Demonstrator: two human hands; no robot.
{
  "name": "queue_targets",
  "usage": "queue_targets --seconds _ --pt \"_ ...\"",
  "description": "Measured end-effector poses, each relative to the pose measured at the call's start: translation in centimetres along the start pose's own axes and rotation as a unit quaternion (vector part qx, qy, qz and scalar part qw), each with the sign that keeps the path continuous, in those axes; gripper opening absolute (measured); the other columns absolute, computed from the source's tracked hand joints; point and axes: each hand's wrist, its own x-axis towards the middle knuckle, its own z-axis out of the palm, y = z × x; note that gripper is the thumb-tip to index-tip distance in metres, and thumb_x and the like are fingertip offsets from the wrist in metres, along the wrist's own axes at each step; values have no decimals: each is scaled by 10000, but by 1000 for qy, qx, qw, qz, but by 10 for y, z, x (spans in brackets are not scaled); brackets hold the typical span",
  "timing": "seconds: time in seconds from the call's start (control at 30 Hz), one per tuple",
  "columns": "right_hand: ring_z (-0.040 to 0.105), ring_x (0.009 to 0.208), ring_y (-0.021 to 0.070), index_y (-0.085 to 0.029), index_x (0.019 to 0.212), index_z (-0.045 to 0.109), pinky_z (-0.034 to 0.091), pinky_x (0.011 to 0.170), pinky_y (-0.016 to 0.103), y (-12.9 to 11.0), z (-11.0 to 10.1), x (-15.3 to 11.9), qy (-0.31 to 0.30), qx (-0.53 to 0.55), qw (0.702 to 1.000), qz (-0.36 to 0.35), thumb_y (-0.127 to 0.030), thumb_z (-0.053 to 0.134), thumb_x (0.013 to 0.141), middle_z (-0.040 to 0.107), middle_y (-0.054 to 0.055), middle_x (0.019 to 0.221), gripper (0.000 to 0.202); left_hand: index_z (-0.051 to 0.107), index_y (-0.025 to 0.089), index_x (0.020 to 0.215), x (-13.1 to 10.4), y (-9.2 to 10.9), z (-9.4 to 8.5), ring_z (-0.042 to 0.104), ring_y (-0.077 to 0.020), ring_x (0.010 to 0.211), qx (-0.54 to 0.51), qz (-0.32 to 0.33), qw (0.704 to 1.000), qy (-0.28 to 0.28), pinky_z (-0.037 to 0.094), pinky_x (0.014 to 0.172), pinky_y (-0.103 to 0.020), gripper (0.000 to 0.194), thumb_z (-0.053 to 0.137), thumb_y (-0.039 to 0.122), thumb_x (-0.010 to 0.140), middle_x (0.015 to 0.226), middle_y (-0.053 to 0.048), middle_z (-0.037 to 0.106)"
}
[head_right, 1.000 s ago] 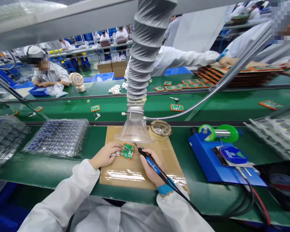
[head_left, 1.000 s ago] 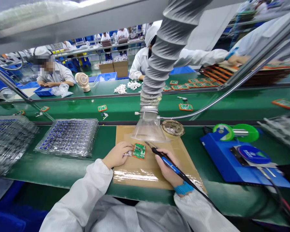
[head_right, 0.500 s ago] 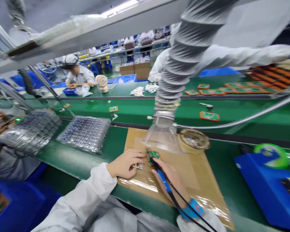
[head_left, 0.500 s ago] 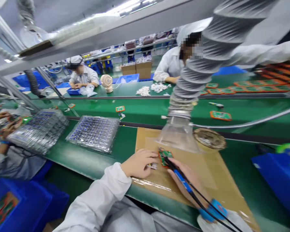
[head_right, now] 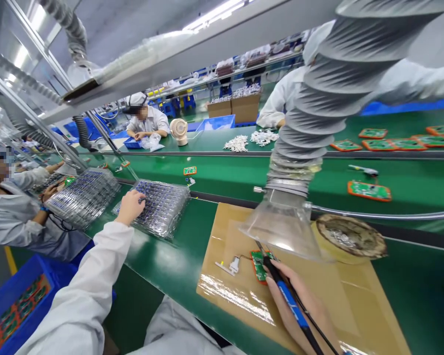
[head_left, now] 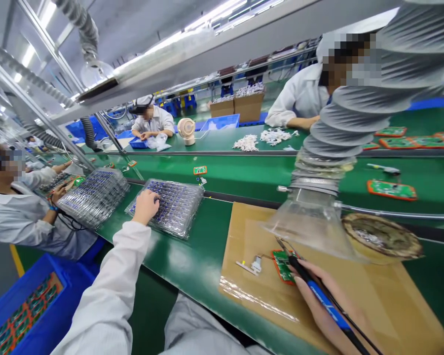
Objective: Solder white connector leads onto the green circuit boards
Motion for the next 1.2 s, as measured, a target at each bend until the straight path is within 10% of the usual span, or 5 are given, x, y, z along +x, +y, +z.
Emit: queue_targets --seconds 0.23,0.4,0.53,0.8,1.2 --pt "753 1058 277 -272 1290 632 639 860 374 -6 -1 1 -2 70 998 -2 -550 570 940 777 48 1172 451 663 176 695 21 -9 -10 624 -320 1065 -15 20 999 -25 445 969 -456 123 593 150 793 948 -129 727" --pt "758 1044 279 -273 1287 643 635 877 395 -2 1 0 15 68 998 -4 -557 563 950 773 56 1185 448 626 183 820 0 -2 -20 665 -257 1030 -99 -14 993 57 497 962 -387 107 528 204 857 998 -110 737" --pt "741 1094 294 -285 1305 633 606 952 451 3 0 -2 2 71 997 -23 -550 606 938 755 65 1230 453 578 202 857 -55 59 -18 717 -224 990 -465 -36 869 163 542 906 -351 104 602 302 872 992 -80 756" --pt "762 906 227 -268 1241 614 606 907 416 -41 1 -23 74 245 965 53 -458 637 958 783 55 991 341 601 172 754 -161 247 -7 710 -174 737 -726 -8 590 -354 527 718 -270 344 834 425 735 715 -51 738" --pt "712 698 167 -260 1121 614 603 642 297 -60 1 -28 103 360 923 89 -345 744 865 740 -3 831 299 674 163 704 -170 276 -10 629 -136 643 -659 22 644 -389 489 651 -248 290 826 410 722 682 -41 710"
